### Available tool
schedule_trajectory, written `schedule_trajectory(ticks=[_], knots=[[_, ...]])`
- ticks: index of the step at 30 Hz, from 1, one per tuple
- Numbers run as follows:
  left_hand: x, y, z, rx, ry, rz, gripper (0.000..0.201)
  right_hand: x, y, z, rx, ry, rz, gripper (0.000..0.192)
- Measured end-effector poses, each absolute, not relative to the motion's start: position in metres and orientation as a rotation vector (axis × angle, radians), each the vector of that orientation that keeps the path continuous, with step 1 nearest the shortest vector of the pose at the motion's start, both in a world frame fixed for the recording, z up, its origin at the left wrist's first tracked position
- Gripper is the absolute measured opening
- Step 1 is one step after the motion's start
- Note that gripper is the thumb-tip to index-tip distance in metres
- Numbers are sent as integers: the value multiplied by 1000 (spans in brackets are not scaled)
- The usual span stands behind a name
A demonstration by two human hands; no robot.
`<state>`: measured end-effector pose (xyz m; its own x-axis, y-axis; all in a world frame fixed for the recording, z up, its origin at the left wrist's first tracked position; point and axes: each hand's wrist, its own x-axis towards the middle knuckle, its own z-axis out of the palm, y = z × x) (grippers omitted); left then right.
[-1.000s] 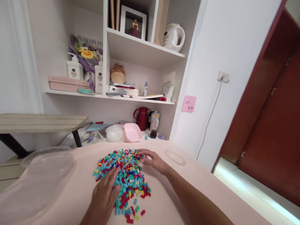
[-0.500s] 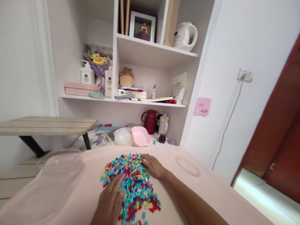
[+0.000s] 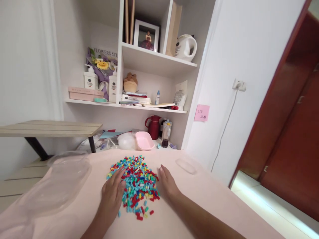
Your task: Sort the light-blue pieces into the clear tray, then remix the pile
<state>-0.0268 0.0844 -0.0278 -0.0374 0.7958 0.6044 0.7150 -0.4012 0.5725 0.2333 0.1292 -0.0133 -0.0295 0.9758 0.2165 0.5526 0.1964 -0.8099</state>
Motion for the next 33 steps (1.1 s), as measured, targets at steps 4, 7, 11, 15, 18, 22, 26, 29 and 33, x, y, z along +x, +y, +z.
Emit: schedule_trajectory(ticks=[4,7,11,15,18,22,26,29,33], knots=[[-26,84,-24,2086,1773,1491,45,188,131,-12,-1527,-1627,743,91],[-26,84,-25,2057,1803,1538,45,151,126,10,-1467,-1639,822,86],[-27,80,-20,1990,1781,1615,45,145,102,38,-1209,-1736,802,76],[-30,75,-10,1838,1823,1629,51,190,69,45,-998,-2283,452,78],[-32,75,-6,1719,1915,1598,54,223,58,33,-849,-2609,119,96],[-34,80,-8,1634,1953,1578,52,221,65,13,-818,-2601,-126,95],[-34,84,-9,1691,1937,1546,58,190,81,12,-788,-2486,-192,80],[-34,83,-7,1668,1968,1503,60,193,99,26,-978,-2215,-122,60],[-34,83,-5,1664,1962,1494,59,261,126,43,-1505,-1852,-188,33]])
